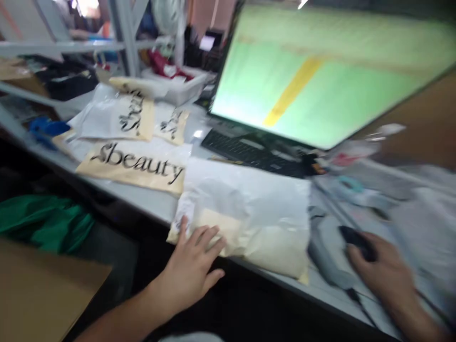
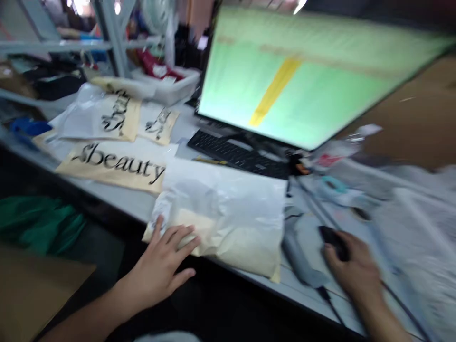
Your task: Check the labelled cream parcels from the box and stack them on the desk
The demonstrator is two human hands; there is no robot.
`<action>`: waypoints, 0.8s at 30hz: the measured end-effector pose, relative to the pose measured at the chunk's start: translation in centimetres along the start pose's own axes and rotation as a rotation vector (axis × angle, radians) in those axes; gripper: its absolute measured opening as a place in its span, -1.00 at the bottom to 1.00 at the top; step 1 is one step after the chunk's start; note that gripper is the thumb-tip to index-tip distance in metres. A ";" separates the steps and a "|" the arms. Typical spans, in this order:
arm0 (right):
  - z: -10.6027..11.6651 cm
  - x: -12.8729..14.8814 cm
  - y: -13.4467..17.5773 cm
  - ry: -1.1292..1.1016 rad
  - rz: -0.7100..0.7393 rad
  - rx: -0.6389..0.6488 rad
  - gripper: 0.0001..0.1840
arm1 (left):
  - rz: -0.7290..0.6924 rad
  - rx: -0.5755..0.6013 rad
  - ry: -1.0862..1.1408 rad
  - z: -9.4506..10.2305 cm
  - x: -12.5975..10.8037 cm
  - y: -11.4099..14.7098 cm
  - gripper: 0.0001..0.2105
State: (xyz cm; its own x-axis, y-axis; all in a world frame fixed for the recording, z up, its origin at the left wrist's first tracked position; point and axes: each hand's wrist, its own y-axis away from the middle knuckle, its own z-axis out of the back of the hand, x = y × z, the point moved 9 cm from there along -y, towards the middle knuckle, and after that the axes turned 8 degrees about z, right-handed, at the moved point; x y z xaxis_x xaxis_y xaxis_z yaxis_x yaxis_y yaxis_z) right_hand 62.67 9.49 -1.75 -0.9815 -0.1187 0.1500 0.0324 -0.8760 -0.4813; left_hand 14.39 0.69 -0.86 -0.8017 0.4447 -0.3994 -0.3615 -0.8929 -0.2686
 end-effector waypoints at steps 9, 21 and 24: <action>-0.2 -2.1 0.0 0.034 -0.071 -0.063 -0.41 | -0.197 -0.288 -0.250 -1.3 0.9 0.2 -0.41; -0.7 -2.7 0.4 -0.009 -0.056 -0.082 -0.46 | -0.103 -0.152 -0.312 -2.9 2.6 0.3 -0.46; -0.9 -2.6 0.4 -0.026 -0.042 -0.080 -0.47 | -0.082 -0.135 -0.279 -2.8 2.6 0.3 -0.47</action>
State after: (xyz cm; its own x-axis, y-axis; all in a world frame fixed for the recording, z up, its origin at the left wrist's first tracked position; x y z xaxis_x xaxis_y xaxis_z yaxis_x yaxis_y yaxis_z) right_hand 65.03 9.84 -3.08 -0.9765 -0.0957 0.1933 -0.0249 -0.8403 -0.5416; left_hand 13.55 1.78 -4.38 -0.8788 0.4617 -0.1203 -0.3790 -0.8287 -0.4118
